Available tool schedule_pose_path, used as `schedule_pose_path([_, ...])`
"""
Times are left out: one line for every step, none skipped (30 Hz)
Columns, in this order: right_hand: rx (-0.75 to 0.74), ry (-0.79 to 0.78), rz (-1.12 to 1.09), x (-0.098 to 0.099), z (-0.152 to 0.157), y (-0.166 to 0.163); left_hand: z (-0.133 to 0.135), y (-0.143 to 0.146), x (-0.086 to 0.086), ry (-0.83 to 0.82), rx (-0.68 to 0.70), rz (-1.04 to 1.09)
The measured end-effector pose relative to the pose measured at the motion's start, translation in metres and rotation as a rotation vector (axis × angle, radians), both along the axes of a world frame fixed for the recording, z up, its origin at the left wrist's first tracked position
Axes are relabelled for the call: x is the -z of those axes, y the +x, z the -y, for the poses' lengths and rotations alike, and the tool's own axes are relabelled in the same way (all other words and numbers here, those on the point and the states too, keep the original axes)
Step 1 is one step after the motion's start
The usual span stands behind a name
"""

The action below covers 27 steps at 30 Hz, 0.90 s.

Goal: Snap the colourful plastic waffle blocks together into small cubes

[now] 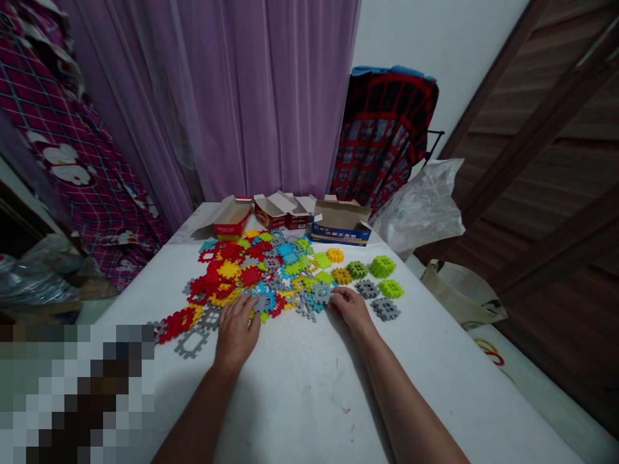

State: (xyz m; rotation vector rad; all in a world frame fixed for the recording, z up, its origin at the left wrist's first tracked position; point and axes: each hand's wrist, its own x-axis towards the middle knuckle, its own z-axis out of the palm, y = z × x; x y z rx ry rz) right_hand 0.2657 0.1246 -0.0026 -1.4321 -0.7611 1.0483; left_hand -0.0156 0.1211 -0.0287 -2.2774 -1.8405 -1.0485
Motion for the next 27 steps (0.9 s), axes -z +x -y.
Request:
schedule_pose_path([0.000, -0.003, 0.046, 0.005, 0.002, 0.001, 0.000, 0.000, 0.000, 0.000, 0.003, 0.003])
schedule_pose_path([0.000, -0.007, 0.099, 0.010, 0.005, 0.003, 0.000, 0.000, 0.000, -0.001, 0.006, 0.005])
schedule_pose_path([-0.001, -0.010, 0.159, 0.014, 0.009, 0.006, 0.000, 0.000, 0.000, -0.002, 0.008, 0.007])
schedule_pose_path([-0.005, -0.011, 0.228, 0.018, 0.013, 0.009, 0.000, 0.000, 0.000, -0.004, 0.010, 0.007])
schedule_pose_path([-0.011, -0.009, 0.303, 0.021, 0.017, 0.012, 0.000, 0.000, 0.000, -0.006, 0.011, 0.007])
schedule_pose_path([-0.015, -0.004, 0.384, 0.024, 0.020, 0.015, 0.000, 0.000, 0.000, -0.008, 0.012, 0.006])
schedule_pose_path([-0.017, 0.008, 0.466, 0.024, 0.024, 0.018, 0.000, 0.000, -0.001, -0.010, 0.014, 0.005])
schedule_pose_path([-0.017, 0.031, 0.550, 0.024, 0.026, 0.021, 0.000, 0.000, -0.001, -0.013, 0.016, 0.005])
schedule_pose_path([-0.026, 0.065, 0.634, 0.023, 0.028, 0.024, 0.001, 0.000, -0.001, -0.015, 0.017, 0.007])
schedule_pose_path([-0.045, 0.106, 0.717, 0.021, 0.029, 0.027, 0.001, 0.000, -0.001, -0.017, 0.019, 0.010])
schedule_pose_path([-0.073, 0.148, 0.795, 0.018, 0.029, 0.028, 0.001, 0.000, -0.002, -0.019, 0.020, 0.013])
schedule_pose_path([-0.108, 0.185, 0.866, 0.016, 0.029, 0.029, 0.001, 0.000, -0.002, -0.021, 0.020, 0.015])
schedule_pose_path([-0.149, 0.209, 0.929, 0.014, 0.027, 0.030, 0.000, 0.000, -0.002, -0.023, 0.019, 0.016])
schedule_pose_path([-0.191, 0.219, 0.984, 0.012, 0.026, 0.030, 0.000, 0.000, -0.002, -0.025, 0.018, 0.016])
schedule_pose_path([-0.231, 0.216, 1.030, 0.010, 0.025, 0.029, 0.000, -0.001, -0.001, -0.026, 0.017, 0.014])
schedule_pose_path([-0.265, 0.208, 1.068, 0.010, 0.023, 0.028, 0.000, -0.001, -0.001, -0.027, 0.017, 0.012])
schedule_pose_path([-0.290, 0.200, 1.097, 0.009, 0.023, 0.027, 0.000, -0.001, -0.001, -0.028, 0.017, 0.010])
schedule_pose_path([-0.299, 0.195, 1.120, 0.009, 0.023, 0.025, 0.000, -0.002, -0.001, -0.028, 0.017, 0.009])
schedule_pose_path([-0.292, 0.189, 1.139, 0.008, 0.023, 0.023, 0.000, -0.002, -0.001, -0.029, 0.017, 0.008])
schedule_pose_path([-0.265, 0.176, 1.155, 0.007, 0.024, 0.021, -0.001, -0.002, 0.000, -0.028, 0.017, 0.006])
schedule_pose_path([-0.217, 0.145, 1.169, 0.006, 0.027, 0.018, -0.001, -0.002, 0.000, -0.028, 0.016, 0.005])
schedule_pose_path([-0.156, 0.093, 1.182, 0.004, 0.029, 0.015, -0.001, -0.002, 0.000, -0.028, 0.015, 0.003])
schedule_pose_path([-0.095, 0.022, 1.197, 0.002, 0.032, 0.011, -0.001, -0.002, 0.000, -0.028, 0.016, 0.001])
schedule_pose_path([-0.047, -0.054, 1.211, -0.001, 0.035, 0.008, -0.001, -0.002, 0.000, -0.030, 0.015, 0.000])
schedule_pose_path([-0.022, -0.124, 1.220, -0.003, 0.039, 0.004, -0.001, -0.001, 0.000, -0.034, 0.014, 0.000])
schedule_pose_path([-0.020, -0.178, 1.222, -0.005, 0.041, 0.002, -0.001, -0.001, 0.000, -0.037, 0.012, 0.000])
schedule_pose_path([-0.035, -0.211, 1.214, -0.007, 0.043, 0.000, -0.001, -0.001, -0.001, -0.041, 0.011, 0.001])
